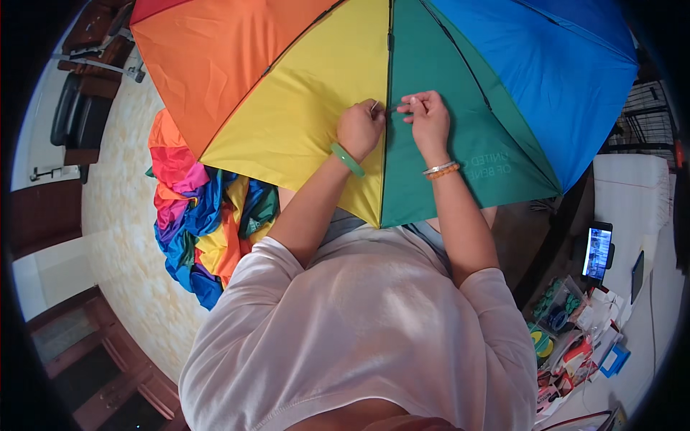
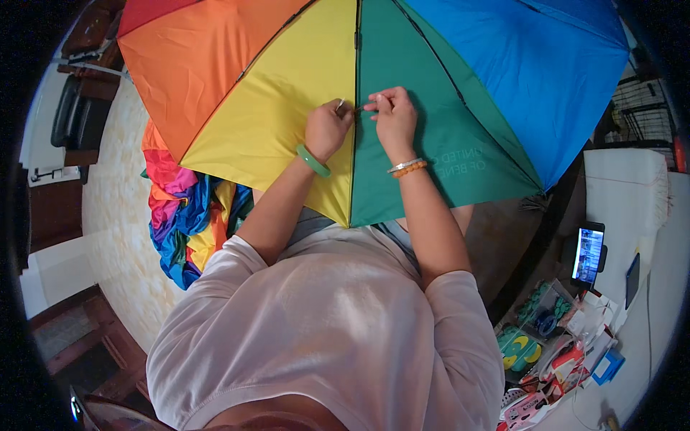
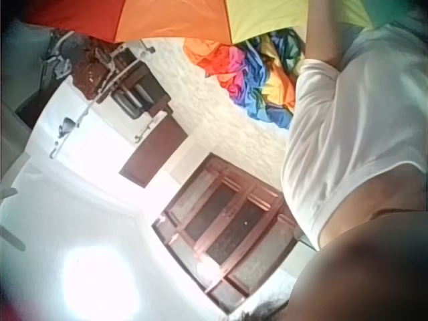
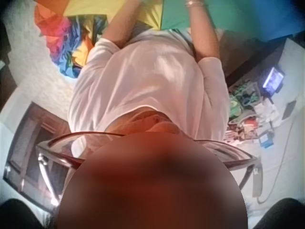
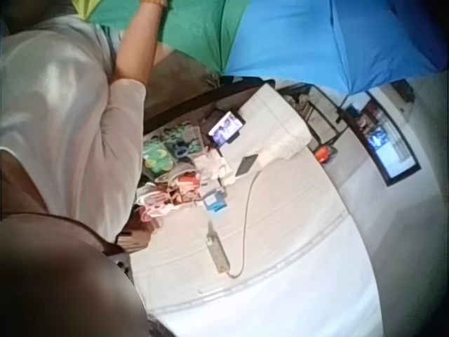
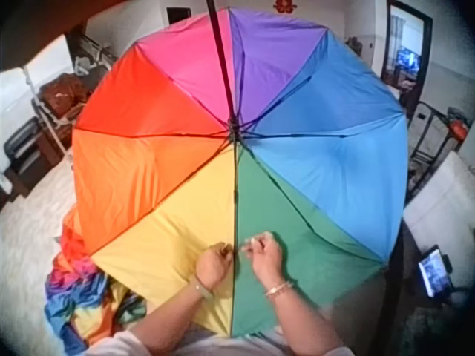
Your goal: Repairing a colorful umbrella by sewing the fabric back onto the metal ribs using a needle and thread.
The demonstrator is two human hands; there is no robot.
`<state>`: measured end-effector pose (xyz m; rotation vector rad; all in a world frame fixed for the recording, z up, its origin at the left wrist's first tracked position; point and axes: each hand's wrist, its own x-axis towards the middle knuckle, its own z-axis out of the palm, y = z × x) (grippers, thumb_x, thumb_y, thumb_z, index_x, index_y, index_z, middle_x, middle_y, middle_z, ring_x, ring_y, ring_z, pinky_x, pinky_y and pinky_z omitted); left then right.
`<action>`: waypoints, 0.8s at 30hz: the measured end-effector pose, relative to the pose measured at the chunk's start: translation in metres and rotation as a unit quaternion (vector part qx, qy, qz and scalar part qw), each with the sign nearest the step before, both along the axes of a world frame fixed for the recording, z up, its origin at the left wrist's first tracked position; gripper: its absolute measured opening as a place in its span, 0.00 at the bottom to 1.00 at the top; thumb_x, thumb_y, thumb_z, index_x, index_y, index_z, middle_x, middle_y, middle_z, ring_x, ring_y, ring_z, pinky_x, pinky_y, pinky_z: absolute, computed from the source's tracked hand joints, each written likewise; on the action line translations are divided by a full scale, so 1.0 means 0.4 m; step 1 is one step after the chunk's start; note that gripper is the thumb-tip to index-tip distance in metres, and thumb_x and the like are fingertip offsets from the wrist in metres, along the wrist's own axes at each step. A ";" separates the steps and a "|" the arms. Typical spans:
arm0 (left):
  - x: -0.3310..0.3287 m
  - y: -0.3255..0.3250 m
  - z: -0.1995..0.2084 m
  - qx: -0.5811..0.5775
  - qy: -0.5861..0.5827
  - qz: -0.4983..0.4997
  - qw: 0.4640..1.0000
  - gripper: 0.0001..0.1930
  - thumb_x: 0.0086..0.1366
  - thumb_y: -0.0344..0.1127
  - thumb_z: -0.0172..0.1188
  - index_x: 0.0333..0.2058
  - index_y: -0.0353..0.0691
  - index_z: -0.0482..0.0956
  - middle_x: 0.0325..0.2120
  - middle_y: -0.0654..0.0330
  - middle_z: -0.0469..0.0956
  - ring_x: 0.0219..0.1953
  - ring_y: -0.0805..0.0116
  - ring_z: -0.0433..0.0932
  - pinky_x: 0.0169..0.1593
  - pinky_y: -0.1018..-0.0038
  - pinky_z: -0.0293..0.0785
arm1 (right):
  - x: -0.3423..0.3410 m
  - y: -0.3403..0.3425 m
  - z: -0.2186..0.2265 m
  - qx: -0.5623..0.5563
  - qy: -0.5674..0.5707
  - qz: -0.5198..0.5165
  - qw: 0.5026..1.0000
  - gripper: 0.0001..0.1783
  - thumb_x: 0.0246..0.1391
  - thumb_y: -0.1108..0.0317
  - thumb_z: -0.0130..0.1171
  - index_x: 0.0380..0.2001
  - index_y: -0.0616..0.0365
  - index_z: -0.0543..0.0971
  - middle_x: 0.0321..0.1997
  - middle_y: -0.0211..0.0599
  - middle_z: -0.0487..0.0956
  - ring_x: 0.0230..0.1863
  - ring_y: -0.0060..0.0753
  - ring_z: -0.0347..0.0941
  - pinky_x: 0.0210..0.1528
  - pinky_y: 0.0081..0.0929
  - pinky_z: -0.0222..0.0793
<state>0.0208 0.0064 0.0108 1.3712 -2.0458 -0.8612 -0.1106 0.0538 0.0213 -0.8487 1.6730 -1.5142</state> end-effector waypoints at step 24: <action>0.010 -0.016 -0.037 -0.081 0.045 -0.056 0.994 0.07 0.50 0.26 0.62 0.31 0.40 0.77 0.37 0.59 0.71 0.33 0.64 0.72 0.34 0.74 0.69 | -0.008 0.007 0.137 -0.165 -0.097 0.046 0.980 0.03 0.57 0.78 0.46 0.35 0.62 0.67 0.30 0.40 0.78 0.29 0.29 0.76 0.33 0.22 0.73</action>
